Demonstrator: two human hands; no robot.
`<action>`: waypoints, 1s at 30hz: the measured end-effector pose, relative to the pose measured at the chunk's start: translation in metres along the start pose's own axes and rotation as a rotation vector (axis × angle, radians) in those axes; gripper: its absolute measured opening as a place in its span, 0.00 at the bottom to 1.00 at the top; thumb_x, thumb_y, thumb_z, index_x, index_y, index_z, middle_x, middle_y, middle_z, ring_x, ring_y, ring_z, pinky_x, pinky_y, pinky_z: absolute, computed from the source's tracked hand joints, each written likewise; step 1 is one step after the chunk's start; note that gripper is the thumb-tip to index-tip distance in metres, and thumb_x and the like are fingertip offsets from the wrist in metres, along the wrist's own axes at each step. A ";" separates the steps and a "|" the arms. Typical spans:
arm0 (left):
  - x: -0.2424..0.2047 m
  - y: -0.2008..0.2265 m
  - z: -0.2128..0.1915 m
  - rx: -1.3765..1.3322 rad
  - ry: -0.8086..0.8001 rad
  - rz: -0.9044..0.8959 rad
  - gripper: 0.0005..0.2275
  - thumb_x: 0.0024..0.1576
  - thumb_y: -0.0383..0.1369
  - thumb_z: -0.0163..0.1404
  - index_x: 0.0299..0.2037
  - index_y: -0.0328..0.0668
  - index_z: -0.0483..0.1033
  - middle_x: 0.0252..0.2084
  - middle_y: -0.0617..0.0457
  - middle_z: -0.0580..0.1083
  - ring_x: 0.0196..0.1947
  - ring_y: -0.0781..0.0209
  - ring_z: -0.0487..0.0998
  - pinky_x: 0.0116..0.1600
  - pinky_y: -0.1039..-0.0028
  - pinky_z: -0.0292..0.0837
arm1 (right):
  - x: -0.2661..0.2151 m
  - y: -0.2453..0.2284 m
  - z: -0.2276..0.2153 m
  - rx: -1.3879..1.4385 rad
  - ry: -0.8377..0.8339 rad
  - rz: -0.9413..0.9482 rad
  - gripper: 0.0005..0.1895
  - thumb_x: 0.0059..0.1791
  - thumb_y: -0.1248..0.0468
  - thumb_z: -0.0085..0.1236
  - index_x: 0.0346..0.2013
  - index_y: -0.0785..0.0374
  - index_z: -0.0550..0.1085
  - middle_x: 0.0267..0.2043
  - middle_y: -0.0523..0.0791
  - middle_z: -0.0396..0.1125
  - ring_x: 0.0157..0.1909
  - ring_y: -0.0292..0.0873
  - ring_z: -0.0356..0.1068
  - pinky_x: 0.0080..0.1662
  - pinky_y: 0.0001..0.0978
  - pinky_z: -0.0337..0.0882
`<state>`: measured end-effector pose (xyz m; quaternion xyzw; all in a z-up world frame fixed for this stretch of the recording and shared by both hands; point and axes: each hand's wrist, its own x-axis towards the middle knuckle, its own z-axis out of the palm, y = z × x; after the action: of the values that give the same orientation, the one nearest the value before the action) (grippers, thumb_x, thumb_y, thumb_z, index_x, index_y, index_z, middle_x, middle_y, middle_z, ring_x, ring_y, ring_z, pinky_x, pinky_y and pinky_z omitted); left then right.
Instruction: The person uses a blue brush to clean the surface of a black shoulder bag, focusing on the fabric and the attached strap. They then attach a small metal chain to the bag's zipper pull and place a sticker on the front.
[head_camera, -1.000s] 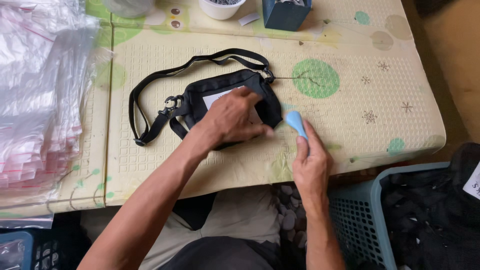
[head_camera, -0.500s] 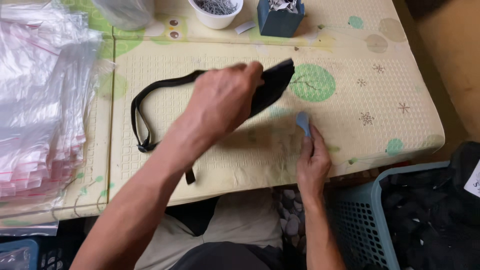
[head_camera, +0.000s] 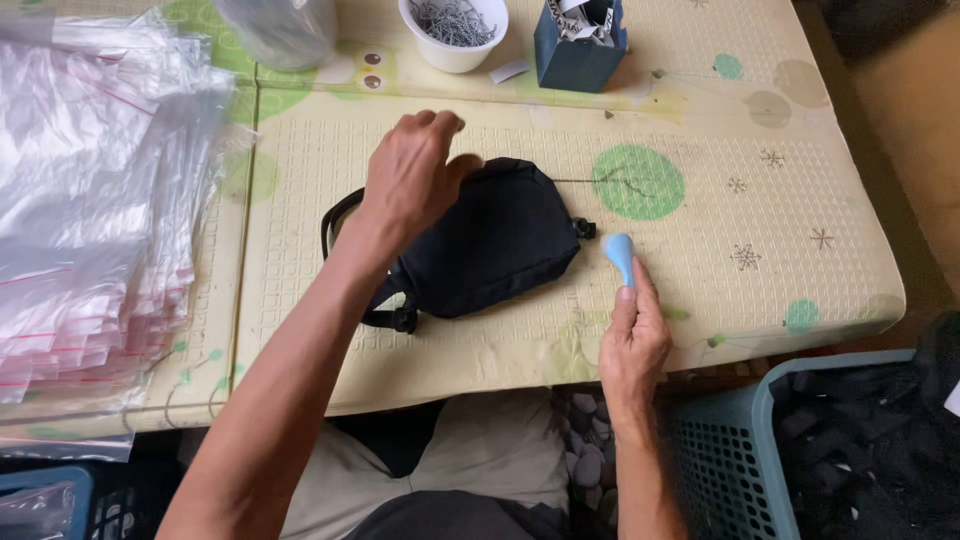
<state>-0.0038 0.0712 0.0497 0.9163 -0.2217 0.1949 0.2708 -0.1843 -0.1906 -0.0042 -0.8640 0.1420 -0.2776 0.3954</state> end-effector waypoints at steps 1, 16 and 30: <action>-0.020 0.012 -0.010 -0.001 0.002 -0.006 0.18 0.53 0.36 0.64 0.49 0.34 0.76 0.38 0.41 0.77 0.44 0.37 0.80 0.45 0.52 0.77 | 0.000 -0.019 0.000 -0.002 -0.005 -0.003 0.21 0.60 0.59 0.43 0.67 0.52 0.72 0.37 0.58 0.72 0.38 0.56 0.74 0.41 0.47 0.74; -0.131 0.045 -0.007 -0.079 0.028 -0.476 0.55 0.33 0.52 0.72 0.70 0.38 0.54 0.71 0.40 0.60 0.70 0.46 0.63 0.72 0.57 0.54 | 0.031 -0.079 0.047 -0.469 -0.329 -0.248 0.20 0.56 0.60 0.49 0.63 0.46 0.75 0.39 0.49 0.68 0.38 0.61 0.73 0.40 0.61 0.74; -0.124 0.044 0.004 -0.303 0.126 -0.578 0.64 0.29 0.41 0.77 0.75 0.40 0.42 0.70 0.42 0.64 0.66 0.41 0.69 0.70 0.59 0.59 | 0.067 -0.058 0.066 -0.545 -0.297 -0.288 0.19 0.55 0.64 0.49 0.58 0.51 0.79 0.36 0.52 0.71 0.39 0.61 0.75 0.41 0.56 0.76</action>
<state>-0.1274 0.0729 0.0049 0.8767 0.0383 0.1310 0.4612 -0.0899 -0.1444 0.0290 -0.9801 0.0286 -0.1535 0.1229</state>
